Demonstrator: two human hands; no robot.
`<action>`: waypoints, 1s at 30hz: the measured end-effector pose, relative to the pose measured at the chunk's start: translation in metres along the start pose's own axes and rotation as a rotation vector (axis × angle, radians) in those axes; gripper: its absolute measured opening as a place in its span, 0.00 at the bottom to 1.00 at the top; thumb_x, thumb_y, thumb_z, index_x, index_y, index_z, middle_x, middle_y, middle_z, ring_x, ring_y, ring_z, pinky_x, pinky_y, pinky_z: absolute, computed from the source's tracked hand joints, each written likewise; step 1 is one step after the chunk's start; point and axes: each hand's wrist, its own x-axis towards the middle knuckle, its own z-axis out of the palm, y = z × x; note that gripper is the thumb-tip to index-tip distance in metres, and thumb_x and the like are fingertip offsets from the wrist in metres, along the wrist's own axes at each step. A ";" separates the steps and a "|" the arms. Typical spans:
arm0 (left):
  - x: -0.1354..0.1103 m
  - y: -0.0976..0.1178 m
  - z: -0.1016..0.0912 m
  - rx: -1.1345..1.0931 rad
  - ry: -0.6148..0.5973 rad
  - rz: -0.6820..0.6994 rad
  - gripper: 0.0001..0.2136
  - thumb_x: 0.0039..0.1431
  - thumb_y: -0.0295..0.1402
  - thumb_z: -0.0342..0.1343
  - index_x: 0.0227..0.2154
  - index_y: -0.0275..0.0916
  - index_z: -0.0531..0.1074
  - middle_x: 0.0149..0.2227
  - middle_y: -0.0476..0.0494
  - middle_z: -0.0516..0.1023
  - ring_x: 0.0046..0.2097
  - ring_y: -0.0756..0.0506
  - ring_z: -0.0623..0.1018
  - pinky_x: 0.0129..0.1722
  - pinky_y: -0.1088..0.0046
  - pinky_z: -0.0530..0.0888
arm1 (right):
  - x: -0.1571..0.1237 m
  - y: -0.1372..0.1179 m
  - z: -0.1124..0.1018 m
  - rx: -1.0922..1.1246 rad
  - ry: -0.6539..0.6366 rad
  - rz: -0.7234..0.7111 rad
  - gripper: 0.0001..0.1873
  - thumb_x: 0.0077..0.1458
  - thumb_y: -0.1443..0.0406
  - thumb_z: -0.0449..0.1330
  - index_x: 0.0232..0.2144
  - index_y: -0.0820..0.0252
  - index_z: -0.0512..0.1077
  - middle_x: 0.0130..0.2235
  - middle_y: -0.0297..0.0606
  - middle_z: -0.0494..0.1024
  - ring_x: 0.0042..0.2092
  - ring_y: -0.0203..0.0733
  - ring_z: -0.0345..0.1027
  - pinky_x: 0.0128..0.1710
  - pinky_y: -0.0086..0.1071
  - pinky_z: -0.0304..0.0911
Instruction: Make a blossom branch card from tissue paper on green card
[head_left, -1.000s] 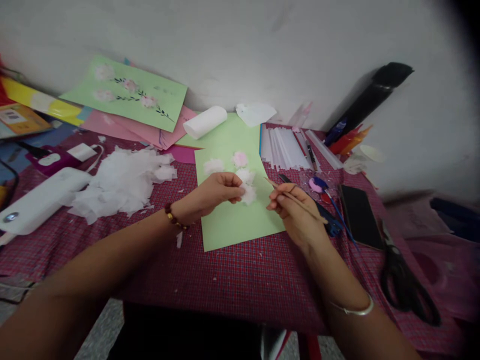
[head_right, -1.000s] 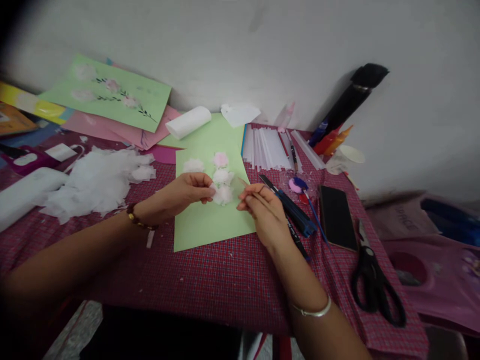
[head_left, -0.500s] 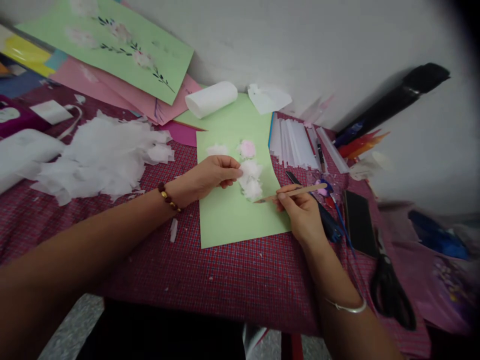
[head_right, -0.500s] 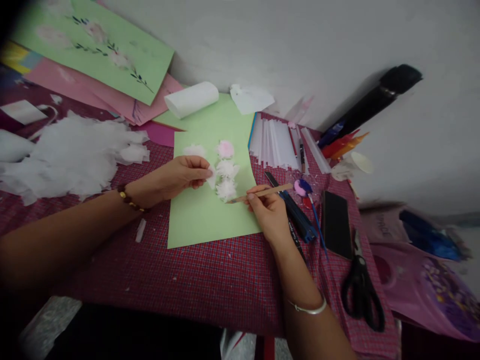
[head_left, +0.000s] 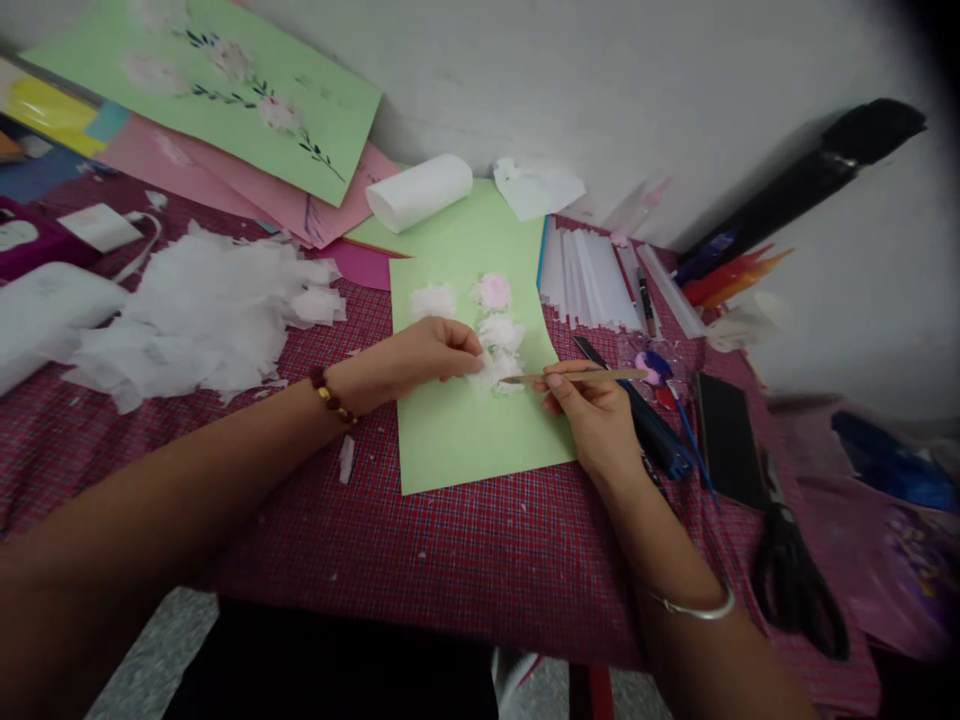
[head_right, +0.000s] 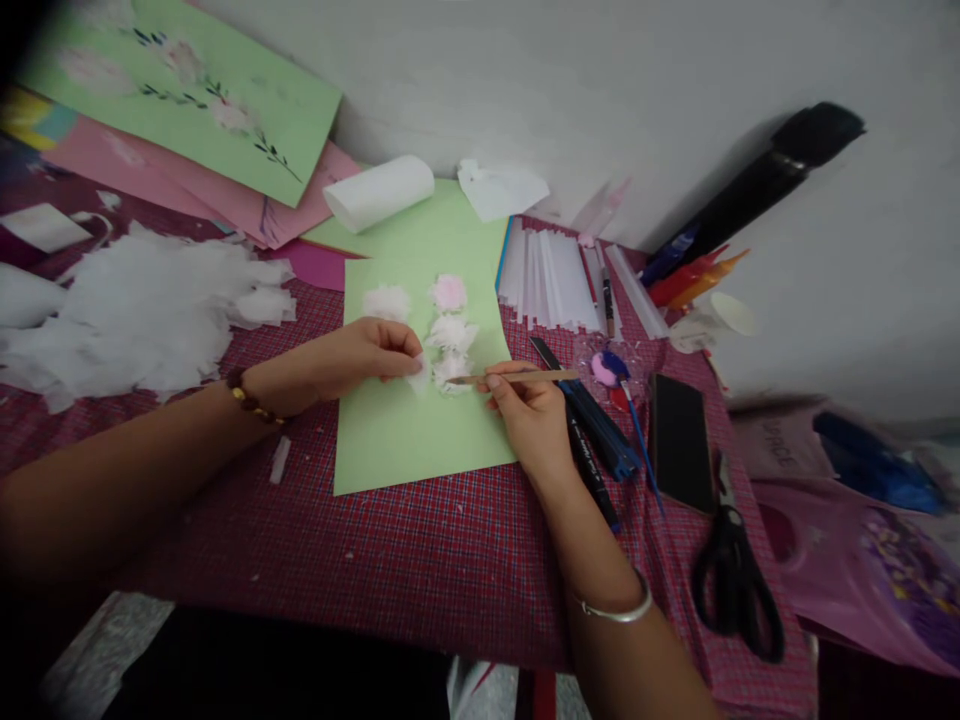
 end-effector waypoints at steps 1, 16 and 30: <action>-0.002 0.002 0.004 0.059 -0.035 0.019 0.03 0.48 0.31 0.58 0.25 0.37 0.73 0.19 0.52 0.67 0.21 0.54 0.61 0.22 0.76 0.56 | 0.000 0.000 0.001 0.007 0.005 -0.004 0.04 0.53 0.62 0.63 0.32 0.55 0.74 0.31 0.32 0.76 0.25 0.32 0.65 0.26 0.30 0.61; 0.015 -0.011 0.038 0.412 0.142 0.229 0.02 0.46 0.27 0.55 0.25 0.36 0.69 0.24 0.50 0.71 0.27 0.51 0.70 0.28 0.74 0.65 | -0.015 -0.014 0.000 0.062 0.155 -0.125 0.04 0.58 0.63 0.57 0.32 0.56 0.68 0.27 0.31 0.73 0.26 0.34 0.68 0.28 0.30 0.65; 0.009 -0.002 0.031 0.317 0.050 0.148 0.02 0.46 0.27 0.55 0.25 0.35 0.70 0.23 0.50 0.72 0.25 0.53 0.68 0.26 0.76 0.64 | -0.018 -0.012 0.002 -0.195 0.036 -0.215 0.05 0.59 0.64 0.56 0.30 0.57 0.68 0.29 0.32 0.72 0.29 0.35 0.69 0.32 0.33 0.65</action>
